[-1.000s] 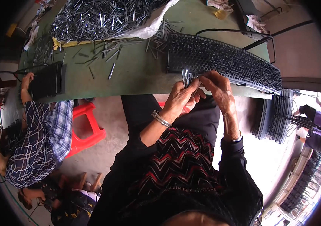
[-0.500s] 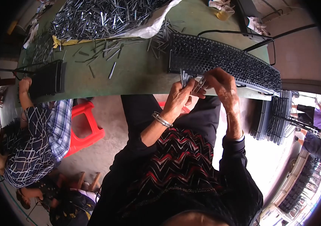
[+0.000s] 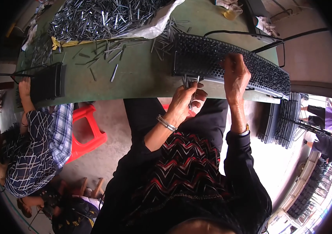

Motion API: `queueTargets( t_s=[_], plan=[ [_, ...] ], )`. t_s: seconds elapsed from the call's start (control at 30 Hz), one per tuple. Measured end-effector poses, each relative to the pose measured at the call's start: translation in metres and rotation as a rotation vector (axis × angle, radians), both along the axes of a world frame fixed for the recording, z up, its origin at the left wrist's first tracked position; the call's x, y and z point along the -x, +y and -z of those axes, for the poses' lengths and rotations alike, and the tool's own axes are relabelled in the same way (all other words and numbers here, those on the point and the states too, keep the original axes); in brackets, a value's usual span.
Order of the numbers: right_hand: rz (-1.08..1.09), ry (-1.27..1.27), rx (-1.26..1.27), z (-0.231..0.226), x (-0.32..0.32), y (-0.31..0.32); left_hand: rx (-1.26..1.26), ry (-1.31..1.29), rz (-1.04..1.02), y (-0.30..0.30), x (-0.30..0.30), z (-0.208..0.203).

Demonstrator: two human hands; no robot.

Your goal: Assembling metal components by inserting small rods into a perforated base plate.

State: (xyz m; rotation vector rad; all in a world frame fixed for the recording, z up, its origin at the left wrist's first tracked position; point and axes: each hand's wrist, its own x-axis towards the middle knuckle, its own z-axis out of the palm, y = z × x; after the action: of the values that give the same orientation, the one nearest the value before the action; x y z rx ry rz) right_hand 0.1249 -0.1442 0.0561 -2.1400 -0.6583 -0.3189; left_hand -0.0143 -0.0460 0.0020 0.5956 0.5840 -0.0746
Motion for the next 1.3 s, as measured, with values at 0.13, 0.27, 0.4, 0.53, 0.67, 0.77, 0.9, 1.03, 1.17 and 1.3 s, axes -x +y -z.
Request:
queueTargets(
  t_s=[0.13,0.27,0.4,0.53,0.67,0.77,0.9,1.03,1.17,1.3],
  plan=[
    [-0.01,0.029,0.011,-0.003,0.002,0.0,-0.033,0.007,-0.044,-0.003,0.0,-0.01],
    [-0.004,0.029,0.003,-0.004,0.005,0.0,-0.021,-0.01,-0.029,-0.004,0.003,-0.017],
    [-0.001,0.041,0.003,-0.004,0.005,0.001,-0.002,-0.061,-0.029,-0.005,0.006,-0.018],
    [-0.006,0.075,0.01,-0.007,0.005,-0.001,-0.022,-0.083,-0.007,-0.006,0.005,-0.015],
    [-0.032,0.156,-0.05,0.0,0.003,0.002,-0.018,-0.111,-0.029,-0.005,0.005,-0.012],
    [-0.02,0.107,0.013,0.002,0.0,0.003,0.025,-0.107,-0.039,-0.005,0.003,-0.011],
    [-0.003,-0.186,0.224,0.001,0.005,0.009,0.064,-0.094,-0.032,-0.003,0.005,-0.014],
    [0.004,-0.18,0.279,0.004,0.006,0.009,-0.057,-0.056,0.025,-0.001,0.006,-0.027],
    [0.019,-0.189,0.399,0.007,0.003,0.009,0.108,-0.116,0.136,0.003,0.005,-0.025],
    [-0.024,-0.132,0.288,0.001,0.014,0.006,0.092,-0.121,0.11,0.003,0.007,-0.023]
  ],
)
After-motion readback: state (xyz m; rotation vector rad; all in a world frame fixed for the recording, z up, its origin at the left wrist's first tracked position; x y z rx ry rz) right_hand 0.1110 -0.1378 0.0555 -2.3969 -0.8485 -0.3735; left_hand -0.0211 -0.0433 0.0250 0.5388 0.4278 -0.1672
